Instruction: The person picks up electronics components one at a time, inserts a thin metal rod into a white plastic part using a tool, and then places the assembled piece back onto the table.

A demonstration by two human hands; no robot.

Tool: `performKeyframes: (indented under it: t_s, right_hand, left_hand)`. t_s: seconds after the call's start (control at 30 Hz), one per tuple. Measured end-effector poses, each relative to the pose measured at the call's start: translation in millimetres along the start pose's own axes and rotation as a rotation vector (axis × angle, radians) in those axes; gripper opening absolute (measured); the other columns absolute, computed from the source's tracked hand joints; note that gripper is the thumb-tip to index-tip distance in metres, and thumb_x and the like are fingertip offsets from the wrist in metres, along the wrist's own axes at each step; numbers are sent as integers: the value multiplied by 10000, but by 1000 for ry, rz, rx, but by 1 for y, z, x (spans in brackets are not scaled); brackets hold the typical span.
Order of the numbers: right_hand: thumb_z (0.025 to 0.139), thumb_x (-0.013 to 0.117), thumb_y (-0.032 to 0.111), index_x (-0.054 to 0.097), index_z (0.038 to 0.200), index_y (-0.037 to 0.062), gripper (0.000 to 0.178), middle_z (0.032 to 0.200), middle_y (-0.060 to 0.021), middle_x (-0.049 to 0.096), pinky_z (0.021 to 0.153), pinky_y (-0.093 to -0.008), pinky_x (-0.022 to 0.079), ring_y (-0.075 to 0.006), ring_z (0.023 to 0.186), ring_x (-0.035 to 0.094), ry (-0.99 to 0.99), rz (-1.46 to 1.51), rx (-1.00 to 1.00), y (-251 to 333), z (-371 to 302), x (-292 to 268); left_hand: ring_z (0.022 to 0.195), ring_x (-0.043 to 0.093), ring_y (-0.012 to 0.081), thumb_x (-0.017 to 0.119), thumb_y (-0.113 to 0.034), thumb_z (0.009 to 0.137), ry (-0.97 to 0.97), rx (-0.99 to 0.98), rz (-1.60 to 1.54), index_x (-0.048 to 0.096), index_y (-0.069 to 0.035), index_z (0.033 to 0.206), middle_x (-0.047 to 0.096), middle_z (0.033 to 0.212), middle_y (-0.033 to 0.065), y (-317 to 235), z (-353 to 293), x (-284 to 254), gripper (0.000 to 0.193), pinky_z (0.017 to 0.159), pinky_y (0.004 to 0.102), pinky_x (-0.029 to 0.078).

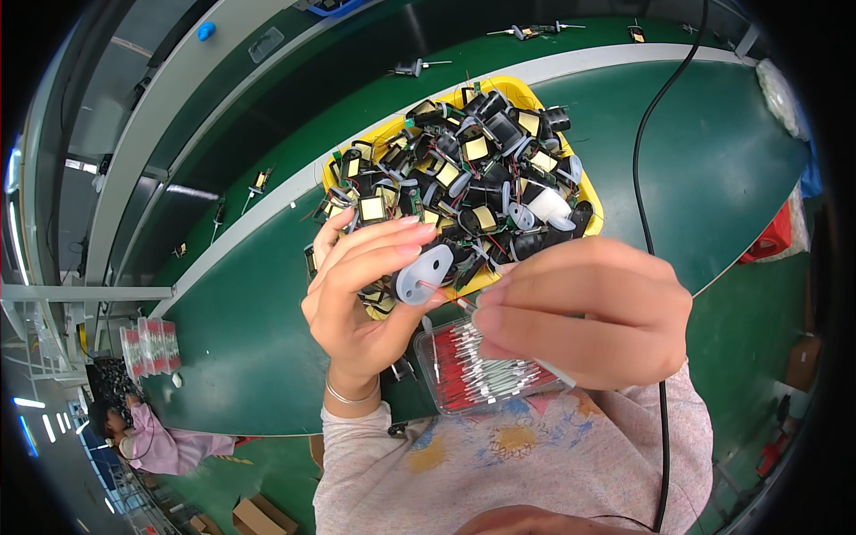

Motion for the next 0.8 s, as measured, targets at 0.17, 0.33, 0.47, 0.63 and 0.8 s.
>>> performKeyframes:
  t_s: [0.17,0.33,0.47,0.63,0.8]
  right_hand:
    - [528,757,43,659,779,-3,274,745,-90,632,558,-250,523,-179,631,613,-23,20,-28,3,0,1]
    - [516,764,45,661,770,-6,279,729,-93,633,557,-250,521,-182,620,614,-32,36,-42,1,-1,2]
    - [494,775,42,666,770,-8,301,724,-89,635,534,-238,504,-184,617,615,-40,89,15,-2,3,0]
    - [495,778,33,670,783,-5,310,724,-80,636,515,-230,487,-183,616,616,-61,115,61,-7,0,0]
    - [509,779,43,675,788,11,299,734,-68,636,523,-237,482,-183,626,616,-54,96,65,-7,-3,11]
  left_hand:
    - [878,632,244,763,-143,640,-2,-7,-3,557,-57,907,670,883,107,-2,0,-2,348,915,416,340]
    - [870,633,244,762,-147,641,-1,-4,-4,557,-56,905,670,884,105,-2,-1,-2,346,903,412,344]
    - [865,634,244,762,-159,649,14,15,-19,557,-60,908,670,882,100,-4,1,-3,344,892,409,350]
    - [860,635,243,761,-163,650,36,37,-5,564,-66,911,670,883,96,-3,0,-1,341,879,403,360]
    - [824,632,232,759,-188,647,54,45,62,602,-55,893,670,872,93,-9,2,-5,321,816,367,386]
Point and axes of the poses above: each hand's wrist, its own z-axis towards the middle knuckle, its own x-axis out of the palm, y = z × x, the point moved 1 cm from there along z, towards the middle knuckle
